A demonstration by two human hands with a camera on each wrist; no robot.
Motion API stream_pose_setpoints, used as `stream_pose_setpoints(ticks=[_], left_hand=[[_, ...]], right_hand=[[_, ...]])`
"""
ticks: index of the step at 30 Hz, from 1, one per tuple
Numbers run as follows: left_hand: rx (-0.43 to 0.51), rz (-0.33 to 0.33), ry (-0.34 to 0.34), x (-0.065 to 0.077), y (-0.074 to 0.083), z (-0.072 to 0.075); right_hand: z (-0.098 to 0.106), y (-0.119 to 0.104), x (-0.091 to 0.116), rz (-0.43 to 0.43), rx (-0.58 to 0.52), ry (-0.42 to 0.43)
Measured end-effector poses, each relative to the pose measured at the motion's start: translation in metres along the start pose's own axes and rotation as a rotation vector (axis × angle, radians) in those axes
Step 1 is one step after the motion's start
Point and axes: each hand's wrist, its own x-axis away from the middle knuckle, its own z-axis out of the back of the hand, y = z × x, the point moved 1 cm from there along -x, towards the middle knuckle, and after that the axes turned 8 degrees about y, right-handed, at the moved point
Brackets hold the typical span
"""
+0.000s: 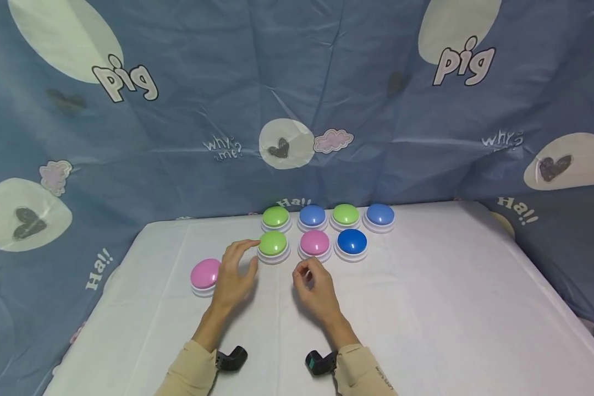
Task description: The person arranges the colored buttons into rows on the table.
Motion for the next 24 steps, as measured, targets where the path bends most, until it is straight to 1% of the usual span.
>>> stream_pose_setpoints(ticks=[4, 6, 11, 13, 18, 20, 24], left_hand=[[-0.008, 0.043, 0.008, 0.002, -0.021, 0.03], [-0.005, 0.076, 0.007, 0.003, -0.033, 0.043], [0.008, 0.146, 0.017, 0.007, -0.057, 0.069], [0.021, 0.162, 0.0, 0.01, -0.064, 0.075], [0.011, 0.173, -0.1, 0.018, -0.076, 0.081], [0.002, 0.181, -0.128, 0.021, -0.08, 0.084], [0.003, 0.229, -0.17, 0.025, -0.086, 0.09]], right_hand=[[-0.025, 0.012, 0.009, 0.008, -0.013, -0.06], [-0.036, 0.017, 0.013, 0.009, -0.013, -0.096], [-0.06, 0.014, 0.017, 0.022, -0.022, -0.211], [-0.066, 0.012, 0.018, 0.018, -0.024, -0.249], [-0.076, 0.009, 0.016, -0.04, 0.012, -0.321], [-0.08, 0.009, 0.014, -0.051, 0.028, -0.34], [-0.093, 0.009, 0.014, -0.023, 0.082, -0.348]])
